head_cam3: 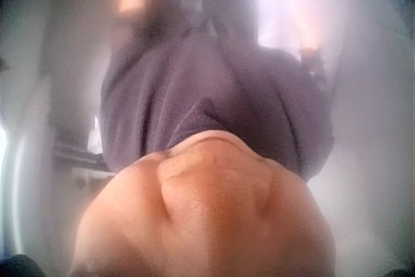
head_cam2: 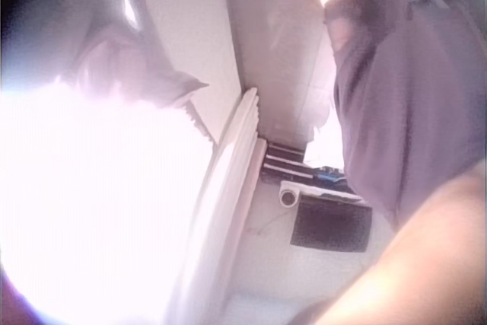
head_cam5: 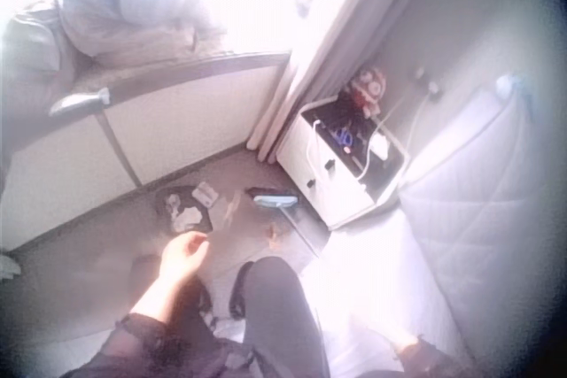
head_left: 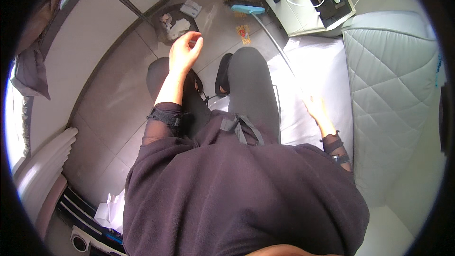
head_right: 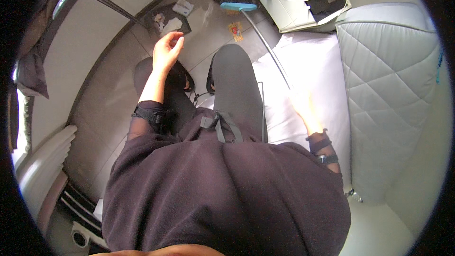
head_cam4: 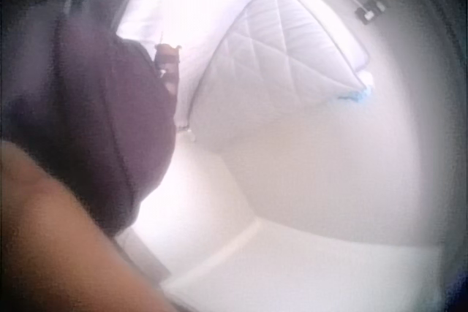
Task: The person sweeps a tiled floor with a broom and dustpan, gathering debris into the dustpan and emptying it into a small white bin. They also briefly handle a white paper item and adjust a curtain while continuing to sweep.
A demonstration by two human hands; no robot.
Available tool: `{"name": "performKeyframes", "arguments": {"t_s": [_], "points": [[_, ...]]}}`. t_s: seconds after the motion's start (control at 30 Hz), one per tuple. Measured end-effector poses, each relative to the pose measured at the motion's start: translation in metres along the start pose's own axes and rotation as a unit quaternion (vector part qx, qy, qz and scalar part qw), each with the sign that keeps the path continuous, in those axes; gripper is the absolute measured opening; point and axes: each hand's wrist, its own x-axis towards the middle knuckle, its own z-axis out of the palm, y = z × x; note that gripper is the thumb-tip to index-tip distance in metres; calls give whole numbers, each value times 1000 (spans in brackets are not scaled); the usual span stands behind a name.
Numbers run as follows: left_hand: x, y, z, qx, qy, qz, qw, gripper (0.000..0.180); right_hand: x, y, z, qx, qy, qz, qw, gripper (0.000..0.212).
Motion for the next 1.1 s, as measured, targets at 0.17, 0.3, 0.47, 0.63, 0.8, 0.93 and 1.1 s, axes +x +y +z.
{"name": "performKeyframes", "arguments": {"t_s": [0.17, 0.3, 0.47, 0.63, 0.8, 0.93, 1.1], "points": [[0, 4, 7, -55, -24, -29, 998, 22, 18, 22, 77, -26, -20, 16, 999, 25], [13, 17, 20, -2, 1, 80, 997, 21, 61, 9, 107, 124, -76, 225, 963, 30], [42, 30, 35, -16, -62, 42, 997, 23, 118, -12, 137, 30, 129, 140, 981, 28], [56, 30, 43, -33, -92, 30, 995, 25, 196, -34, 186, 150, 125, 240, 951, 27], [66, 29, 42, -41, -104, -11, 994, 22, 274, -33, 223, 134, 203, 231, 942, 26], [68, 27, 42, -29, -127, -40, 991, 20, 359, -32, 246, 151, 246, 179, 941, 25], [66, 23, 42, -2, -136, -23, 990, 19, 406, -71, 297, 151, 303, 126, 932, 31]]}}
